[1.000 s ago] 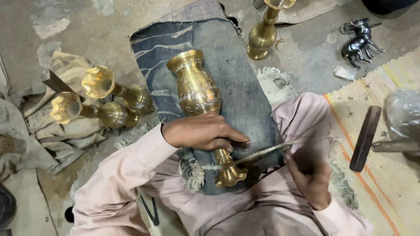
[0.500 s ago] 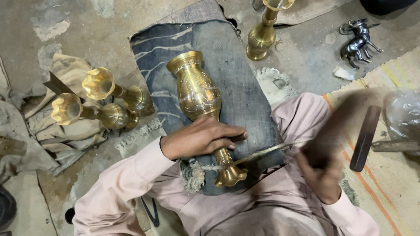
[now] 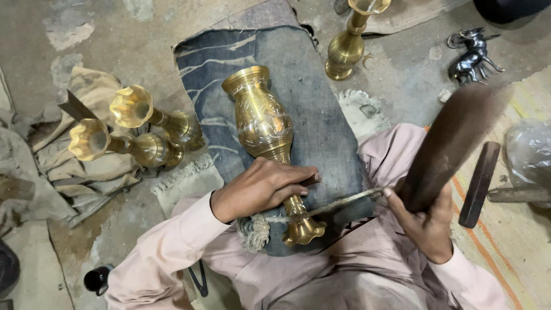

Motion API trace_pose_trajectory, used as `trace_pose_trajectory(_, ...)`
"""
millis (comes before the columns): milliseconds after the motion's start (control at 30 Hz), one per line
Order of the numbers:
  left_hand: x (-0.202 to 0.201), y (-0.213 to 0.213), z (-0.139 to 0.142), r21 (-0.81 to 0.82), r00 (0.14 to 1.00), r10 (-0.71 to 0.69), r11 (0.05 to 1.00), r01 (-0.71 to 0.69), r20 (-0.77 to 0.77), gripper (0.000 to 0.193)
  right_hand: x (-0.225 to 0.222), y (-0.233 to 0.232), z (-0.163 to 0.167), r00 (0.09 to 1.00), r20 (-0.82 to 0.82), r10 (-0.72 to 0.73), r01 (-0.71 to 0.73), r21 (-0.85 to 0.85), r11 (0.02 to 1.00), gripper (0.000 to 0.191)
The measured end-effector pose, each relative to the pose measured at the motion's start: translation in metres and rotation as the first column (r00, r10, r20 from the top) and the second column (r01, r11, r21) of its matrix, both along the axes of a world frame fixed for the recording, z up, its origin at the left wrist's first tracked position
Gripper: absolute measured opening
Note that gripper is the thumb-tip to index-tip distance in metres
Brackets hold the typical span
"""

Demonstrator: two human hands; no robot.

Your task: The person sits cross-legged with a brass vase on a lap cushion and decorates its surface by hand, holding a small punch against the metal and striking it with a wooden mallet to cut decorative patterns, repositioning the vase and punch repeatedly as they work around the body and base.

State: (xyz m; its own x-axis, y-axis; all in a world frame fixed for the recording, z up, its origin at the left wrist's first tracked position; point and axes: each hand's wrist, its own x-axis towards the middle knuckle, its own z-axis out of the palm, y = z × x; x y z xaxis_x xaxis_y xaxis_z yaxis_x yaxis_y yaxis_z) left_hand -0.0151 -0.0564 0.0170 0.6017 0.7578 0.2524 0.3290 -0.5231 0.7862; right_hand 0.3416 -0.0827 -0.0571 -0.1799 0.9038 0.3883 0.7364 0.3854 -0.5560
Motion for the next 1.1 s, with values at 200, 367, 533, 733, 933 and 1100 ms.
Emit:
trace_pose_trajectory(200, 0.0, -0.009, -0.005, 0.029, 0.998, 0.049, 0.998, -0.048, -0.033, 0.034, -0.009, 0.006, 0.026, 0.983, -0.044, 0.18, -0.18, 0.011, 0.984, 0.053)
trace_pose_trajectory(367, -0.003, -0.014, -0.013, 0.007, 0.992, 0.091, 0.996, -0.091, -0.091, 0.023, -0.013, 0.004, 0.036, 0.884, 0.396, 0.248, -0.289, 0.048, 0.956, 0.063)
trace_pose_trajectory(533, -0.001, -0.015, -0.019, -0.017, 0.993, 0.105, 0.994, -0.106, -0.054, 0.024, -0.001, 0.01, 0.026, 0.963, 0.079, 0.258, -0.256, -0.026, 0.966, 0.059)
trace_pose_trajectory(733, -0.002, -0.02, -0.014, 0.075, 0.991, 0.131, 0.989, -0.129, -0.016, 0.029, -0.005, 0.005, 0.027, 0.982, -0.048, 0.181, -0.187, -0.181, 0.966, 0.06)
trace_pose_trajectory(933, -0.004, -0.023, -0.023, 0.013, 0.974, 0.228, 0.974, -0.228, 0.008, 0.024, -0.006, 0.005, 0.031, 0.95, 0.197, 0.243, -0.239, -0.047, 0.97, 0.075)
trace_pose_trajectory(1100, -0.02, -0.061, -0.041, -0.067, 0.859, 0.423, 0.904, -0.422, 0.287, 0.028, -0.014, -0.016, 0.01, 0.96, -0.184, 0.211, -0.225, -0.059, 0.973, 0.058)
